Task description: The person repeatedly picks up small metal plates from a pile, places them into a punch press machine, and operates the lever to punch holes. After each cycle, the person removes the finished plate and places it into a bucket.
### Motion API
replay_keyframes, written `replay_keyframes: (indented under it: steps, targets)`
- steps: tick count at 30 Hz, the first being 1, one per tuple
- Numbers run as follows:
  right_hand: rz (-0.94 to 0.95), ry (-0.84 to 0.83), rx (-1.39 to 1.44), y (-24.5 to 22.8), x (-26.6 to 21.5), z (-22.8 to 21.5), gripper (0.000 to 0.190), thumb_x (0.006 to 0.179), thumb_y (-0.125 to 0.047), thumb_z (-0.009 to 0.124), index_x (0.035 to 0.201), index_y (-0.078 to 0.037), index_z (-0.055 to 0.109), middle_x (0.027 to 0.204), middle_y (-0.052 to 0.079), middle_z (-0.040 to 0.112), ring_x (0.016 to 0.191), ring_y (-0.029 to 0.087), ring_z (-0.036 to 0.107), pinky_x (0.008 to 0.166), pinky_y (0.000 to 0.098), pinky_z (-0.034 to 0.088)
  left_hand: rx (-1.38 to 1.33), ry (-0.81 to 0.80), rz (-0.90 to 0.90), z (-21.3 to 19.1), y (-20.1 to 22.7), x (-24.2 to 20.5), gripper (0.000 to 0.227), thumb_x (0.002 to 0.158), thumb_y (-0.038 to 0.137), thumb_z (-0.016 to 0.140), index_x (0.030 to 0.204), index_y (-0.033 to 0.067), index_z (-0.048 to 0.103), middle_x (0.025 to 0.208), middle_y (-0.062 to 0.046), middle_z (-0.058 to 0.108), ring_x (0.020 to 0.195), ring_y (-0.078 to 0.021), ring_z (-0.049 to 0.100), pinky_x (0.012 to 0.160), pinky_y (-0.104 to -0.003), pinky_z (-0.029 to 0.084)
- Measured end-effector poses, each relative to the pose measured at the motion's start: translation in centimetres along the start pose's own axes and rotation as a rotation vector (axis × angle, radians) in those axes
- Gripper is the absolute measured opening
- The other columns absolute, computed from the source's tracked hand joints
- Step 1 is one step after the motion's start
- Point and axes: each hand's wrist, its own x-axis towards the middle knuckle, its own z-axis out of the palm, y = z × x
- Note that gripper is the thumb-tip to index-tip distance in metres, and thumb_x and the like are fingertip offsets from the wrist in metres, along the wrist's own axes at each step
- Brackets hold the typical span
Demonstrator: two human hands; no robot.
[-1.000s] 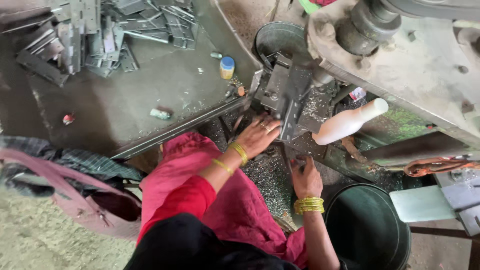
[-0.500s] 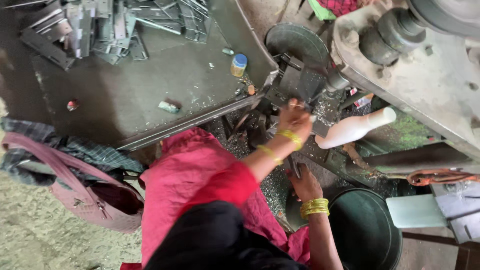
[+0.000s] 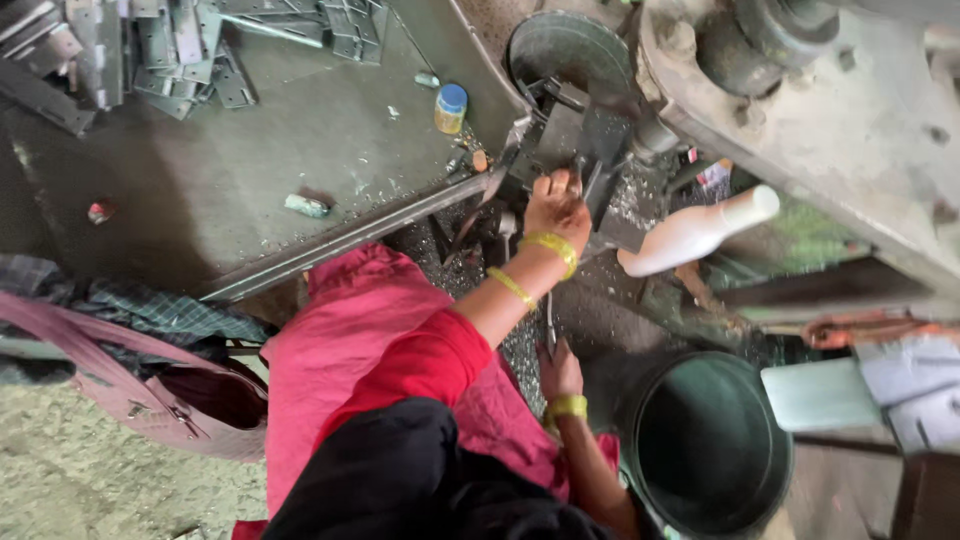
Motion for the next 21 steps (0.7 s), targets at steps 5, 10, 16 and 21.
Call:
replay_keyframes:
  steps: [5, 10, 16, 21]
  targets:
    - [0.012, -0.031, -0.188, 0.5, 3.4, -1.1, 0.046, 0.093, -0.044, 0.069, 0.098, 0.001, 0.063, 0.092, 0.029, 0.069, 0.092, 0.051, 0.067, 0.075, 0.0555, 0.053, 0.021, 0.052, -0.005, 0.4, -1.3, 0.4, 0.029, 0.094, 0.015, 0.044, 0.103, 0.0132, 0.071, 0.127, -0.008, 0.062, 0.125, -0.0184, 0.046, 0.097, -0.041, 0.033]
    - [0.066, -0.09, -0.27, -0.7, 3.4, -2.8, 0.048, 0.094, -0.05, 0.065, 0.095, -0.002, 0.069, 0.091, 0.03, 0.069, 0.09, 0.047, 0.071, 0.074, 0.0536, 0.055, -0.064, 0.349, -0.089, 2.2, 0.2, 2.8, 0.039, 0.094, 0.017, 0.045, 0.123, 0.0053, 0.069, 0.137, -0.01, 0.061, 0.127, -0.0212, 0.048, 0.103, -0.034, 0.033]
    - [0.092, -0.095, -0.006, 1.8, 3.3, 1.1, 0.05, 0.091, -0.047, 0.068, 0.093, 0.003, 0.065, 0.08, 0.032, 0.069, 0.076, 0.046, 0.073, 0.072, 0.0531, 0.055, 0.108, 0.176, -0.052, 3.0, -0.3, 2.8, 0.053, 0.088, 0.014, 0.036, 0.138, 0.0009, 0.046, 0.156, -0.007, 0.04, 0.133, -0.0221, 0.041, 0.101, -0.04, 0.033]
    - [-0.168, -0.031, -0.366, 3.4, 4.6, -1.1, 0.037, 0.092, -0.039, 0.068, 0.104, -0.005, 0.065, 0.091, 0.031, 0.068, 0.088, 0.05, 0.067, 0.069, 0.0531, 0.053, -0.075, 0.014, -0.179, 1.3, -0.2, 5.5, 0.056, 0.11, 0.013, 0.027, 0.163, -0.0043, 0.034, 0.16, -0.014, 0.046, 0.145, -0.0242, 0.042, 0.12, -0.041, 0.028]
